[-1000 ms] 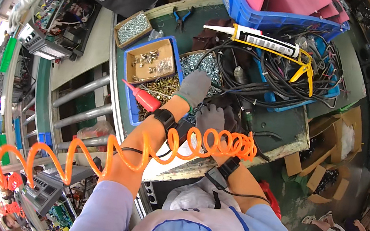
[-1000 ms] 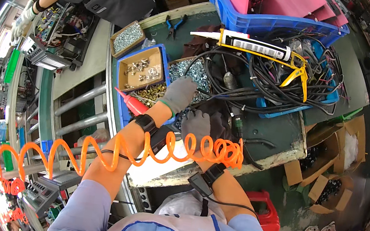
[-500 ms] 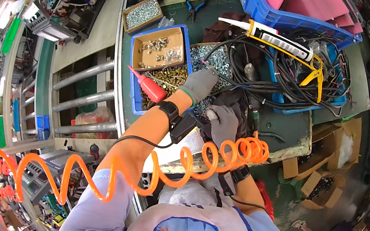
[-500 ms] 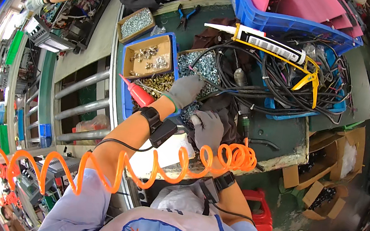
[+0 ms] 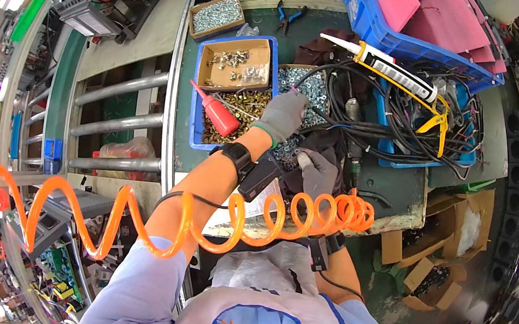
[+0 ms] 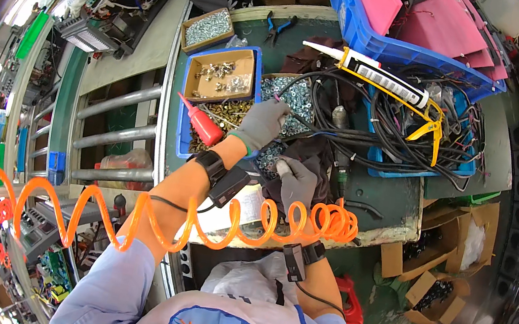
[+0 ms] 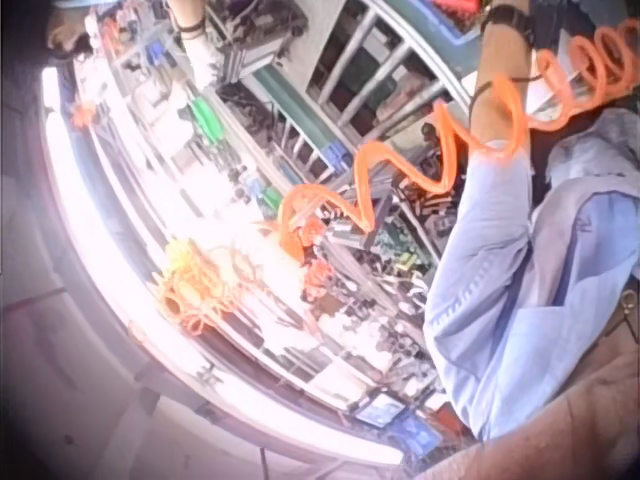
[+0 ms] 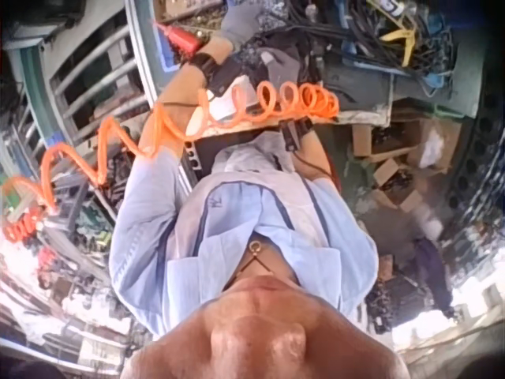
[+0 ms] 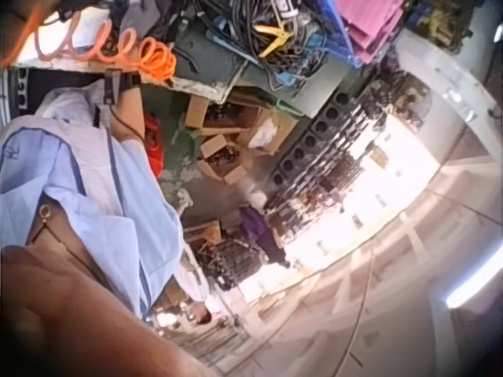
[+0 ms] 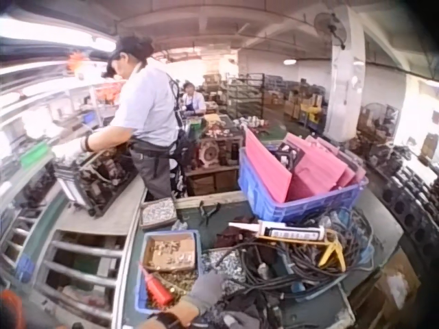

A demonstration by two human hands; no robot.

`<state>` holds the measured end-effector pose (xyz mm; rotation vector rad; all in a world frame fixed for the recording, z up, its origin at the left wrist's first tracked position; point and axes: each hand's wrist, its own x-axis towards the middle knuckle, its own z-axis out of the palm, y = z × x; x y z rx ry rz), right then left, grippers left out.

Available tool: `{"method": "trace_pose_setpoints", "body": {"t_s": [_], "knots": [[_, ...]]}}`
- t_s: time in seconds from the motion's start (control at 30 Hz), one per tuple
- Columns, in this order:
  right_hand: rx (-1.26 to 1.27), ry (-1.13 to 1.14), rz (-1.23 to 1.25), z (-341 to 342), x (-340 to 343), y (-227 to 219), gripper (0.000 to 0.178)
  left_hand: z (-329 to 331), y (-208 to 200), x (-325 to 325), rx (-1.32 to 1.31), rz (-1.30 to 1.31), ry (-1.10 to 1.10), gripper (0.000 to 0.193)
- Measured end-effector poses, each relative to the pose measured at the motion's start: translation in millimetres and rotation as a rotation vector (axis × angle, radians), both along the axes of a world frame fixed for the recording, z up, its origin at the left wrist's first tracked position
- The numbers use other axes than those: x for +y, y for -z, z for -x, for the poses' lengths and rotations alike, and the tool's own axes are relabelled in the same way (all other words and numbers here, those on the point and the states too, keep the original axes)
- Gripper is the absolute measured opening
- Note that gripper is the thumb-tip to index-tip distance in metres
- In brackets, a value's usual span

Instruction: Assembling and wiring electronic components in a metal housing on a production line.

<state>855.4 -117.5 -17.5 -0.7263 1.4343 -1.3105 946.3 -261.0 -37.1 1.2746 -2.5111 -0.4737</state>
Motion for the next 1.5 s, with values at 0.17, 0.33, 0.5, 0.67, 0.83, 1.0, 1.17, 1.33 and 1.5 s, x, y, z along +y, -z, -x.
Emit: {"method": "trace_pose_setpoints", "body": {"t_s": [0.17,0.33,0.5,0.67,0.83,1.0,1.17,1.33,1.5], "knots": [[0.364,-0.031,0.069,2,-10,3,0.015,-29,-55,13,0.748,-0.683,-0.372,0.02],[1.372,-0.172,0.283,10,-10,20,0.014,-89,-99,82,1.043,-1.006,-0.38,0.013],[1.323,-0.214,0.288,-3,26,29,0.012,-159,-98,201,1.682,-1.302,-0.499,0.02],[0.969,-0.308,0.664,-71,66,37,0.009,-234,-130,350,2.074,-1.118,-0.459,0.025],[0.261,-1.122,0.468,-200,143,10,0.021,-263,-147,482,2.328,-0.715,-0.67,0.022],[-0.037,-1.791,0.561,-326,230,-166,0.016,-263,-149,596,2.296,-0.216,-1.003,0.019],[-0.04,-1.576,1.236,-426,336,-198,0.013,-282,-179,674,1.903,0.726,-1.668,0.022],[0.128,-1.483,1.413,-465,379,-186,0.009,-334,-198,690,1.962,0.836,-1.539,0.019],[0.16,-1.468,1.366,-469,391,-185,0.01,-352,-199,679,2.124,0.594,-1.414,0.018]]}}
